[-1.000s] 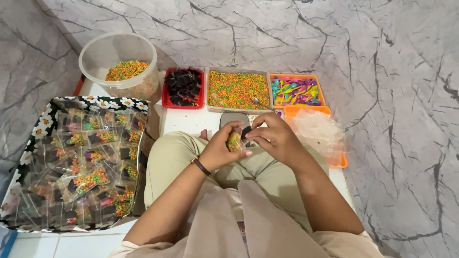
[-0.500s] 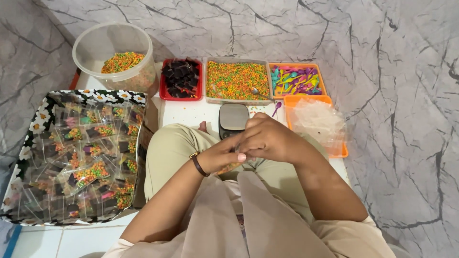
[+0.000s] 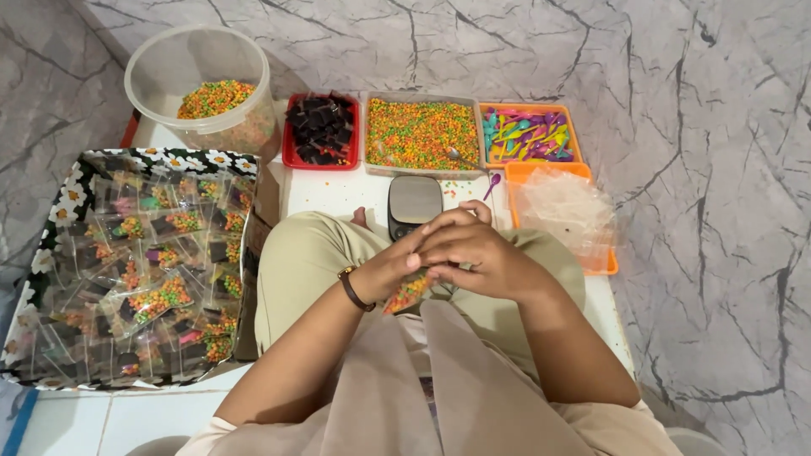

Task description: The person packages small colorful candies by scooping them into clear plastic bags, weighing the bags on a digital scale, and sealing the bags by hand using a small piece of tape or adhesive.

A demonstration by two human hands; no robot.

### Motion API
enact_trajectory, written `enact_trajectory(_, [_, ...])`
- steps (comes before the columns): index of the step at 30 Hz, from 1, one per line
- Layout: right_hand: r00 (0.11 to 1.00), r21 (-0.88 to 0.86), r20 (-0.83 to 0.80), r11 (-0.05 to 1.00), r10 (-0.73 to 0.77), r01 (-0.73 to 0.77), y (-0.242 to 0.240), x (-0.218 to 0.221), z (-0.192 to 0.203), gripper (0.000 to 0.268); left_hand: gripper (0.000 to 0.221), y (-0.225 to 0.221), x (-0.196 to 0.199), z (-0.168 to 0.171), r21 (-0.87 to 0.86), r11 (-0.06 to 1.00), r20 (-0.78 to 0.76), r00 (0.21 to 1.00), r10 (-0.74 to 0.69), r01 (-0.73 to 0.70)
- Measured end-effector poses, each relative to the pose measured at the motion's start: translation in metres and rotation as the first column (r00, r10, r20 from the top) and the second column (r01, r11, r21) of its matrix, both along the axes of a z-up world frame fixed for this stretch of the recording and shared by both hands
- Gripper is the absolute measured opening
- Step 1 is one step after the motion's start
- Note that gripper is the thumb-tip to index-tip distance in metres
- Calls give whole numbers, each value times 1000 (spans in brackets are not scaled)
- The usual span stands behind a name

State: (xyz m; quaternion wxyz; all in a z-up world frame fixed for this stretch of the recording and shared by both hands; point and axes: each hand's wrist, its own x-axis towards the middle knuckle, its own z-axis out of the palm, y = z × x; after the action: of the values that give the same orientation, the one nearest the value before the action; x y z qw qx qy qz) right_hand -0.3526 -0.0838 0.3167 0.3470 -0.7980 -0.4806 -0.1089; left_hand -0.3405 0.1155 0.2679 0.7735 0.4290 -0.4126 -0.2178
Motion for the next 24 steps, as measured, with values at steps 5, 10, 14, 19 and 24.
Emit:
enact_trajectory(5, [996,60,-70,997,62,-58,3,-2,4,13,99,-5,6,-34,19,998,-8,998,62,-62])
enact_trajectory(10, [988,231,-58,961,-142,152,-14,6,-16,15,63,-7,-1,-36,93,890,-183,871,455,-446])
enact_trajectory(14, [981,236,-27,952,-193,194,-15,4,-13,12,22,-9,-15,-9,89,726,20,730,684,-682])
enact_trajectory(19, [957,167,109,954,-269,250,-19,0,-8,14,9,-13,-21,-8,37,572,197,567,800,-819])
enact_trajectory(24, [972,125,86,971,-217,206,-9,-6,3,21,9,-14,-26,8,39,581,207,576,791,-813])
